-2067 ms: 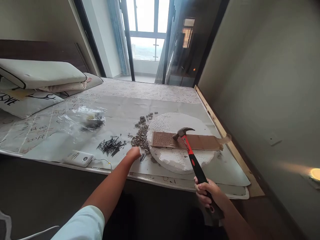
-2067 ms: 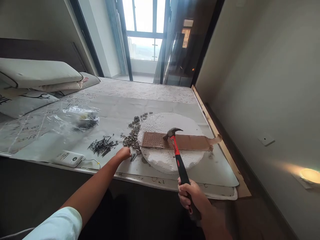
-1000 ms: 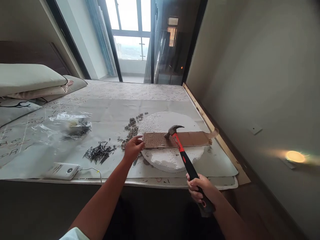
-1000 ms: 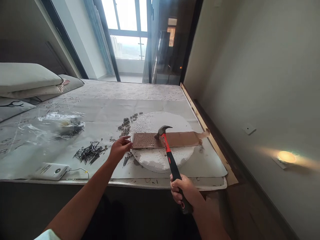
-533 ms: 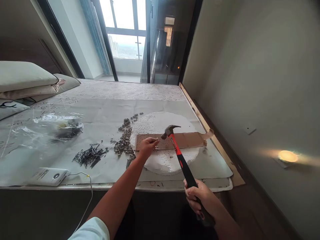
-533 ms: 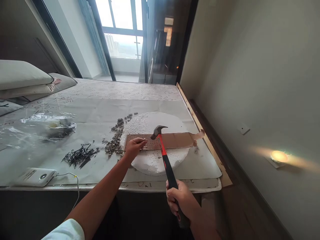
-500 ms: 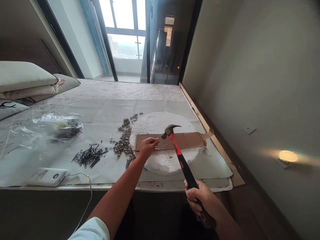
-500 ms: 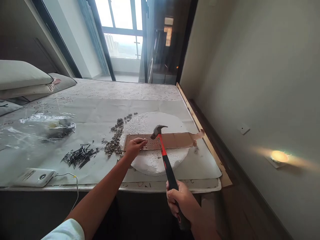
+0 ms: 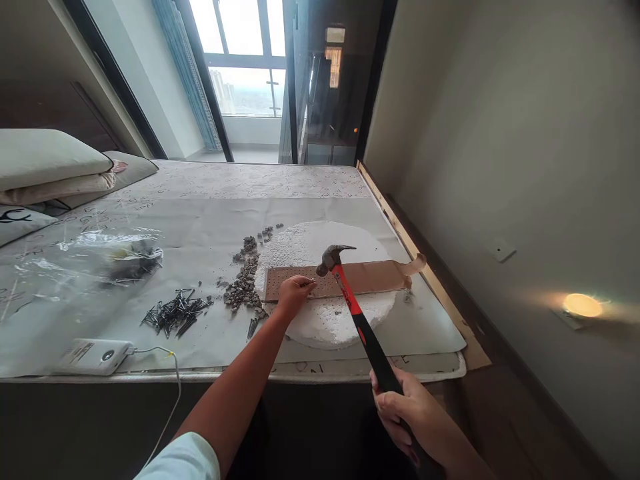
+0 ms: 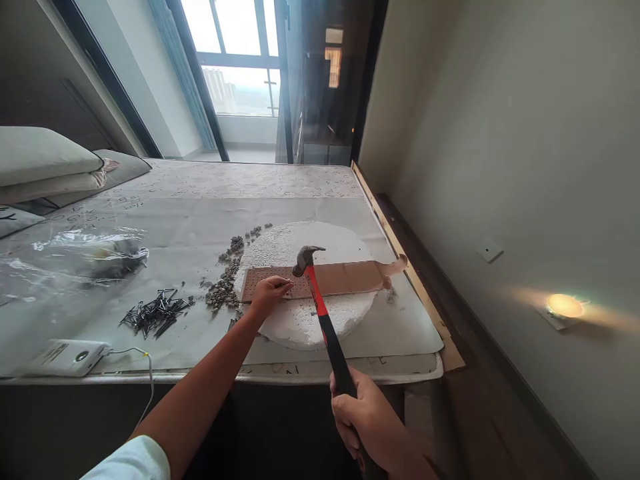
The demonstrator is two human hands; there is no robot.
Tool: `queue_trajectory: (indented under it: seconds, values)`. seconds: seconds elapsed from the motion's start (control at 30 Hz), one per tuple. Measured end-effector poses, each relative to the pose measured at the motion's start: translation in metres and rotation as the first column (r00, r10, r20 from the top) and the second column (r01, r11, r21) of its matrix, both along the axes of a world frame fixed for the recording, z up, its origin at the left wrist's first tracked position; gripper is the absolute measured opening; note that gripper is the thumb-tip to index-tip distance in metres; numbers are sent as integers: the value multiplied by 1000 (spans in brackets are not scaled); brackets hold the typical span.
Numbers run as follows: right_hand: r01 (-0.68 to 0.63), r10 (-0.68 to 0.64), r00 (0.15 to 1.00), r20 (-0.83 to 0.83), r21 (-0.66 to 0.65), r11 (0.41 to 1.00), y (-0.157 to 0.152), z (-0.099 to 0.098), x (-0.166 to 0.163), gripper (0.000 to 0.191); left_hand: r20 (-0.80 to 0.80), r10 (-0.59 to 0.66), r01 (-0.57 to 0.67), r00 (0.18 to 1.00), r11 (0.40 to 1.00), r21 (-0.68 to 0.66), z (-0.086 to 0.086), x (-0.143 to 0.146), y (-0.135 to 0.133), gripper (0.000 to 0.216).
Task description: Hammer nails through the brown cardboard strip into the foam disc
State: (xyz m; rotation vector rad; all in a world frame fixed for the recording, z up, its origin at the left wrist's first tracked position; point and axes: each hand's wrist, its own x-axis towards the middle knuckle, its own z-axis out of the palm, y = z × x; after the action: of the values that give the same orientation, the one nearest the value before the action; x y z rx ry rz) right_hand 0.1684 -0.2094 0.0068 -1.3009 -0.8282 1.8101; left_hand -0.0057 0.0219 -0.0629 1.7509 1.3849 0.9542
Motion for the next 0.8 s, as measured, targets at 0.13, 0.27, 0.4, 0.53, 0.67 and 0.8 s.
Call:
queue_trajectory:
  seconds: [0.13, 0.27, 0.4, 0.53, 0.67, 0.8]
  values:
    - [-32, 32, 999, 19, -1, 999, 0, 3, 0, 18, -41, -3, 2, 999, 1000, -27, 7, -1, -4, 20]
    - [-36, 34, 997, 71, 28, 999, -2, 4, -2, 17, -87, -7, 11, 996, 998, 54, 8, -2, -7, 20]
    - [-58, 47, 981, 189, 57, 997, -9, 10, -4, 19, -99, -5, 16, 995, 993, 116, 4, -2, -7, 21]
    - [-37, 17, 962, 272, 68, 997, -14, 20, -9, 22, -109, 4, 12, 994, 989, 148, 0, -1, -6, 15]
    - [-82, 73, 957, 281, 22, 996, -11, 19, -16, 16, -116, -10, 28, 993, 987, 158, -1, -1, -6, 14]
    - [-117, 118, 943, 310, -21, 993, -9, 16, -18, 15, -126, -12, 30, 992, 990, 141, -1, -2, -6, 16]
